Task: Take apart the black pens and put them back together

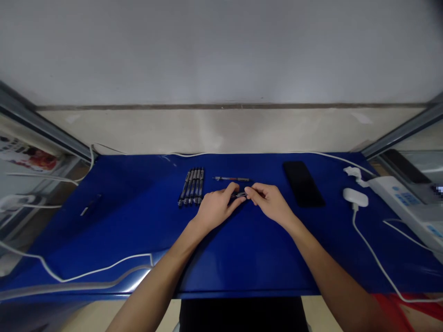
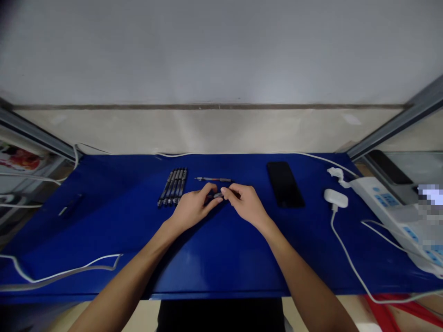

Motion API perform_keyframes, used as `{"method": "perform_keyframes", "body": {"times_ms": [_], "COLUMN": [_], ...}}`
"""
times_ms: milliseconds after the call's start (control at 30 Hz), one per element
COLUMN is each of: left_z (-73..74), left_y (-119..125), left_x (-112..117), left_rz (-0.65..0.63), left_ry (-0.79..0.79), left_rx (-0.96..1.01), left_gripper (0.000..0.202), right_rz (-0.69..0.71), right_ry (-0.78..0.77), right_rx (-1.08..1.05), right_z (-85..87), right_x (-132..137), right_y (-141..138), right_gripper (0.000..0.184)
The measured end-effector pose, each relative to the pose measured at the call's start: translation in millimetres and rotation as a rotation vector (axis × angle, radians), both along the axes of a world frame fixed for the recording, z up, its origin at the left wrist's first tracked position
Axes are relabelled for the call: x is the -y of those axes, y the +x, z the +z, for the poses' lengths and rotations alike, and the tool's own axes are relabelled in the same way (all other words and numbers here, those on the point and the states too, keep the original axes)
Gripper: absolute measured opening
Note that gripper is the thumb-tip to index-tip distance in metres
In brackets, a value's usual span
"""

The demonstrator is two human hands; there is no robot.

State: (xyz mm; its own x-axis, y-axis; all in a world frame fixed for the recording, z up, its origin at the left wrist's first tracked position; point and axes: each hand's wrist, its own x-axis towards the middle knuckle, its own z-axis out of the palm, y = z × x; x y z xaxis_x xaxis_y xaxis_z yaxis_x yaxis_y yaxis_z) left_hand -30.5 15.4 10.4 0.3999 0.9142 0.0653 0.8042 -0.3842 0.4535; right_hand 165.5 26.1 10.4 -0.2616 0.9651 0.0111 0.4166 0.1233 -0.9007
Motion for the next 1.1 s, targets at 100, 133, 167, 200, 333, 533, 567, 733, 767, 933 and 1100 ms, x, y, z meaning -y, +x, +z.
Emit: {"method": "perform_keyframes", "body": {"times_ms": [100, 133, 167, 200, 333, 533, 567, 733, 767, 933, 1100], "left_z": [1.3, 1.5, 1.6, 1.6, 1.3, -1.1, -1.4, 0.1, 0.4, -0.9, -3.0], "left_y": [-2.2, -2.9, -3.6, -4.2, -5.2, -3.8, -3.7, -3.1, -2.9, -2.3, -2.6], "left_x": [-0.8, -1.1, -1.5, -1.9, -2.9, -2.5, -2.3, -0.6, -0.4, -1.3, -1.9], "left_rz": [-0.079, -0.075, -0.055, -0.031, -0.046, -0.060, -0.044, -0.103, -0.119, -0.057, -0.092], "left_ry": [0.005, 0.007, 0.008, 0.008, 0.027, 0.032, 0.029, 0.057, 0.065, 0.060, 0.095], "left_rx": [0.006, -0.003, -0.015, -0.024, -0.016, -0.062, -0.073, -0.038, -0.039, -0.089, -0.069], "left_gripper": [0.036, 0.038, 0.041, 0.042, 0.037, 0.045, 0.045, 0.038, 0.037, 0.047, 0.039], "right_rz": [-0.004, 0.000, 0.006, 0.012, 0.032, 0.022, 0.019, 0.015, 0.014, 0.031, 0.035], "right_ry": [0.030, 0.035, 0.041, 0.048, 0.070, 0.092, 0.102, 0.154, 0.151, 0.141, 0.132], "right_rx": [0.077, 0.070, 0.054, 0.038, 0.047, 0.081, 0.072, 0.162, 0.173, 0.139, 0.180], "right_z": [1.6, 2.2, 2.7, 3.1, 4.0, 5.8, 6.0, 5.5, 5.5, 5.1, 1.2], "right_x": [1.0, 1.2, 1.4, 1.6, 2.6, 3.3, 3.0, 1.6, 1.6, 1.8, 1.6], "right_y": [-0.3, -0.7, -1.2, -1.8, -3.1, -2.0, -2.0, -1.7, -1.7, -2.2, -2.3], "right_gripper": [0.053, 0.050, 0.045, 0.038, 0.032, 0.035, 0.030, 0.047, 0.051, 0.031, 0.049]}}
